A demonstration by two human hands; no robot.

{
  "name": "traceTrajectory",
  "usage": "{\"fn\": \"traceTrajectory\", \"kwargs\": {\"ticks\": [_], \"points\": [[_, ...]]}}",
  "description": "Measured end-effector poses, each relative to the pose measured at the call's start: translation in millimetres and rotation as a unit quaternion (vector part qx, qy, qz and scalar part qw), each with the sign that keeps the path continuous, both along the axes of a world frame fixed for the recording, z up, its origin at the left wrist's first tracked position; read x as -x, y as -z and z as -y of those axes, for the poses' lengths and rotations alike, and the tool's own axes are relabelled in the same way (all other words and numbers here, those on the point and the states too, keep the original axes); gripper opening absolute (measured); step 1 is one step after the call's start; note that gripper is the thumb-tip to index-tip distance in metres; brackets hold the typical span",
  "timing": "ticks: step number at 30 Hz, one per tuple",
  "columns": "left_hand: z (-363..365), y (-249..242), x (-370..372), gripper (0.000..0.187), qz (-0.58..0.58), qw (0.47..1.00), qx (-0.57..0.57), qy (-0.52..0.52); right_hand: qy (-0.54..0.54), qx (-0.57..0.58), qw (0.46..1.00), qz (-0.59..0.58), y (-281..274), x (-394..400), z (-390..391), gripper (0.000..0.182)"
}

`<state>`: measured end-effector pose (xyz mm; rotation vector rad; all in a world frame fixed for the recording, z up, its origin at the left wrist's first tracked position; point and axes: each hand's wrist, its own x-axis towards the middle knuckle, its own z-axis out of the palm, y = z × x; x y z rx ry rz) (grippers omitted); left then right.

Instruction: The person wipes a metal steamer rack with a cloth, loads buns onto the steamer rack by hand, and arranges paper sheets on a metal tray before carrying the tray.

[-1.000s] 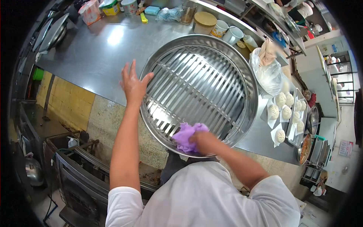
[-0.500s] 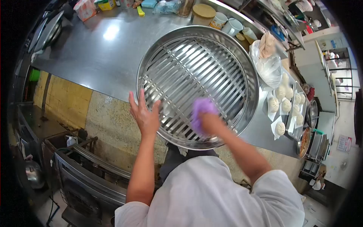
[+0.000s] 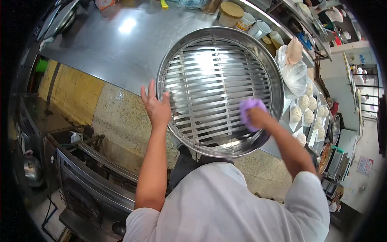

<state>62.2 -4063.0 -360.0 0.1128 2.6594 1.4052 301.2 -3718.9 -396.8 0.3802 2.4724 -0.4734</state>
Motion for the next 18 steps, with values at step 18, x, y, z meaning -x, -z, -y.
{"fn": "traceTrajectory", "kwargs": {"ticks": [18], "points": [[-37.9,6.6,77.2,0.081,-0.097,0.992,0.064,0.053,-0.238,-0.048,0.96,0.139,-47.3,-8.7,42.6,0.022]]}}
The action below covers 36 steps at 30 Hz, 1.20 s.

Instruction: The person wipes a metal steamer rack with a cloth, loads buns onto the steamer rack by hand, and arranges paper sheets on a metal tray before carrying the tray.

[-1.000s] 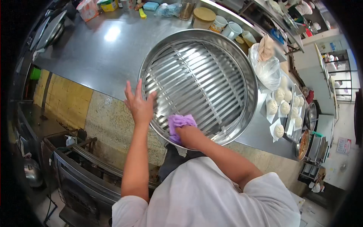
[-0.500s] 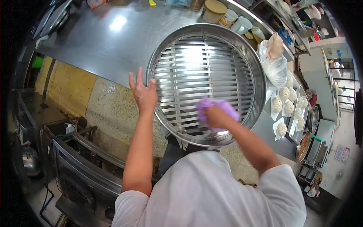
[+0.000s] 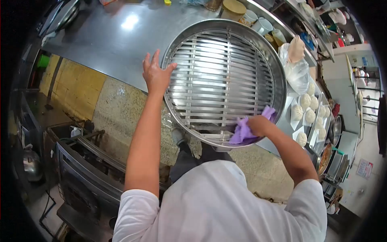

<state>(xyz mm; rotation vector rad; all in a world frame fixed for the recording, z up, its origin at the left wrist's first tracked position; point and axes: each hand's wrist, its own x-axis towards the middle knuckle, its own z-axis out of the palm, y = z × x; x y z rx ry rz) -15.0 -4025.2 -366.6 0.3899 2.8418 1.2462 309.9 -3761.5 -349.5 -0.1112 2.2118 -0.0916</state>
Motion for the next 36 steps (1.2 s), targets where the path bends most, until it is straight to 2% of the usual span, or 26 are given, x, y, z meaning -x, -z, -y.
{"fn": "traceTrajectory", "kwargs": {"ticks": [2,3,5,7,9,11,12,13,14,16,17,18,20,22,23,24,25,26,27,28,30,32,34,36], "points": [[-2.5,2.8,-4.8,0.081,-0.005,1.0,0.006,-0.003,-0.06,0.101,0.993,0.004,22.4,29.5,55.0,0.02],[-2.8,2.1,-4.9,0.082,-0.007,1.0,0.011,-0.012,-0.027,0.171,0.983,-0.058,24.3,47.1,92.9,0.02],[1.1,-1.0,-2.0,0.082,-0.014,0.999,0.019,-0.024,0.008,0.198,0.976,-0.09,34.8,89.6,152.2,0.021],[3.8,-5.1,4.7,0.084,-0.025,0.998,0.039,-0.031,0.019,0.217,0.968,-0.121,38.5,98.9,162.1,0.022],[2.5,-0.9,10.7,0.085,-0.039,0.998,0.052,-0.01,0.081,0.378,0.905,-0.175,35.8,79.2,154.6,0.02],[8.9,2.5,17.8,0.086,-0.053,0.996,0.069,-0.001,-0.113,0.203,0.97,-0.071,18.0,53.2,134.1,0.02],[7.8,3.1,15.2,0.087,-0.059,0.996,0.07,0.004,-0.082,0.1,0.991,0.032,-17.2,44.3,122.7,0.019],[3.9,2.2,14.8,0.088,-0.066,0.996,0.067,0.009,0.005,0.039,0.998,0.041,2.9,11.5,97.1,0.02],[2.5,1.7,13.9,0.088,-0.067,0.996,0.066,0.006,-0.052,0.063,0.996,0.038,2.2,-0.9,60.3,0.022],[4.4,-0.5,12.9,0.084,-0.053,0.998,0.029,0.017,0.016,0.055,0.997,0.054,-51.6,31.3,27.6,0.024],[5.5,-0.3,13.6,0.084,-0.052,0.998,0.032,0.013,0.085,0.133,0.985,-0.065,-67.6,46.8,18.5,0.026],[5.0,-0.3,15.8,0.082,-0.047,0.999,0.009,0.013,0.154,0.207,0.949,-0.182,-80.5,63.4,10.6,0.029],[4.0,-1.2,13.6,0.079,-0.04,0.999,-0.011,0.017,0.195,0.178,0.881,-0.392,-101.2,116.0,34.9,0.034],[6.8,-5.9,13.7,0.076,-0.034,0.997,-0.064,0.021,0.247,0.217,0.825,-0.46,-88.0,166.8,65.0,0.035],[9.1,-5.4,14.8,0.076,-0.036,0.997,-0.061,0.019,0.278,0.247,0.807,-0.459,-62.1,195.4,82.7,0.039],[10.4,-3.3,15.7,0.075,-0.05,0.996,-0.066,0.032,0.276,0.246,0.815,-0.446,-33.5,222.2,100.3,0.039],[9.1,-2.1,16.3,0.075,-0.064,0.994,-0.074,0.046,0.174,0.211,0.808,-0.522,22.1,246.5,112.8,0.037],[8.0,-2.7,14.3,0.075,-0.064,0.994,-0.075,0.047,0.141,0.191,0.792,-0.563,44.5,254.0,134.4,0.03],[8.0,-4.4,12.5,0.075,-0.063,0.995,-0.063,0.049,0.042,0.053,0.887,-0.457,58.9,262.9,142.8,0.024],[7.2,-5.2,15.5,0.075,-0.062,0.996,-0.051,0.049,0.097,0.06,0.825,-0.553,60.8,257.0,155.0,0.019],[8.3,3.2,14.9,0.077,-0.06,0.997,-0.037,0.041,0.074,0.095,0.87,-0.479,53.6,248.9,143.0,0.024],[6.2,1.3,17.8,0.08,-0.07,0.997,-0.014,0.032,0.047,0.117,0.842,-0.525,44.2,216.9,117.5,0.031],[4.4,-3.9,15.2,0.081,-0.043,0.999,-0.017,0.016,-0.005,0.108,0.853,-0.51,35.3,169.6,80.9,0.033],[7.0,-4.1,12.6,0.082,-0.016,1.0,-0.017,0.003,0.035,0.019,0.898,-0.438,23.1,106.9,44.8,0.033]]}}
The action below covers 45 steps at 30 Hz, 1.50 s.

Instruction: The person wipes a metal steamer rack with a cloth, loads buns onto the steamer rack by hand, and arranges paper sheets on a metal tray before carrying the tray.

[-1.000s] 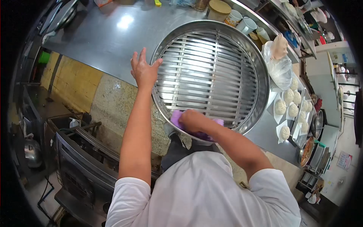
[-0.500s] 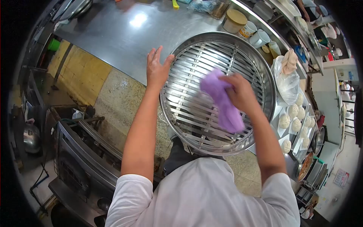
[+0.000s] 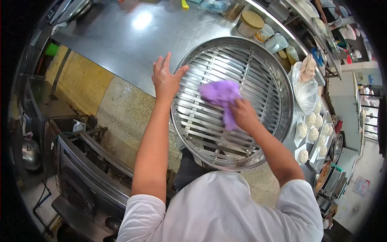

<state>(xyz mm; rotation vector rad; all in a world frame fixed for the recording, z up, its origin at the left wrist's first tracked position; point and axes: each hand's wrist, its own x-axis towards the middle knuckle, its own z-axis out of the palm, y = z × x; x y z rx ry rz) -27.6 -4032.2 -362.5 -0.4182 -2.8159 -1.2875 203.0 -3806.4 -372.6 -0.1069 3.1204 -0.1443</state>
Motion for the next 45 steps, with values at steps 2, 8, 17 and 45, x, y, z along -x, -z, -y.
{"fn": "traceTrajectory", "kwargs": {"ticks": [2,8,17,45], "points": [[-1.0,4.2,0.9,0.083,0.022,1.0,-0.015,-0.002,0.081,-0.03,0.99,0.108,-20.8,-40.6,-40.0,0.024],[0.1,-3.2,-0.4,0.081,0.022,0.999,-0.036,0.025,0.26,0.026,0.962,-0.083,-44.4,10.5,-68.7,0.021],[-3.1,-8.3,2.7,0.082,0.031,0.998,0.003,0.059,-0.028,0.145,0.97,-0.193,36.2,197.1,2.9,0.011],[-12.3,-10.3,-4.2,0.085,0.058,0.998,0.003,0.026,0.35,-0.057,0.929,-0.111,23.8,49.9,-155.2,0.016]]}}
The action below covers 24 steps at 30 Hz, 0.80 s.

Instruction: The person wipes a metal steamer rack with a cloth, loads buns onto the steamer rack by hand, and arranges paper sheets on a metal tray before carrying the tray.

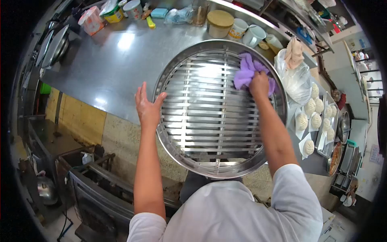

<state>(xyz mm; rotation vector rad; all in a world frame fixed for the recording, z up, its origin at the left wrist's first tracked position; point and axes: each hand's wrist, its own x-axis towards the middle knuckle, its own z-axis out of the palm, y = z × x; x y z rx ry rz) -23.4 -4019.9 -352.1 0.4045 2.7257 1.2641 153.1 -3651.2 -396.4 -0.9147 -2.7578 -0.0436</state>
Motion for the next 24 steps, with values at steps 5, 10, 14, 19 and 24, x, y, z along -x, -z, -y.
{"fn": "traceTrajectory", "kwargs": {"ticks": [5,10,14,19,24], "points": [[0.0,2.6,6.3,0.087,-0.008,1.0,-0.014,0.021,-0.118,0.301,0.927,-0.191,59.2,137.2,187.9,0.016],[-0.5,7.8,8.7,0.088,-0.031,0.999,-0.018,0.024,-0.349,0.204,0.912,-0.068,22.6,94.4,232.6,0.015],[3.1,16.0,7.4,0.093,-0.026,0.999,0.014,-0.017,-0.126,0.175,0.976,-0.013,11.2,-34.0,104.2,0.023],[-0.5,16.8,3.1,0.098,-0.013,1.0,-0.016,-0.02,0.057,0.166,0.974,0.143,-33.8,-144.4,40.3,0.024],[-1.9,20.2,7.3,0.102,-0.048,0.999,0.008,-0.02,-0.227,0.315,0.921,0.017,1.1,-2.4,239.9,0.017]]}}
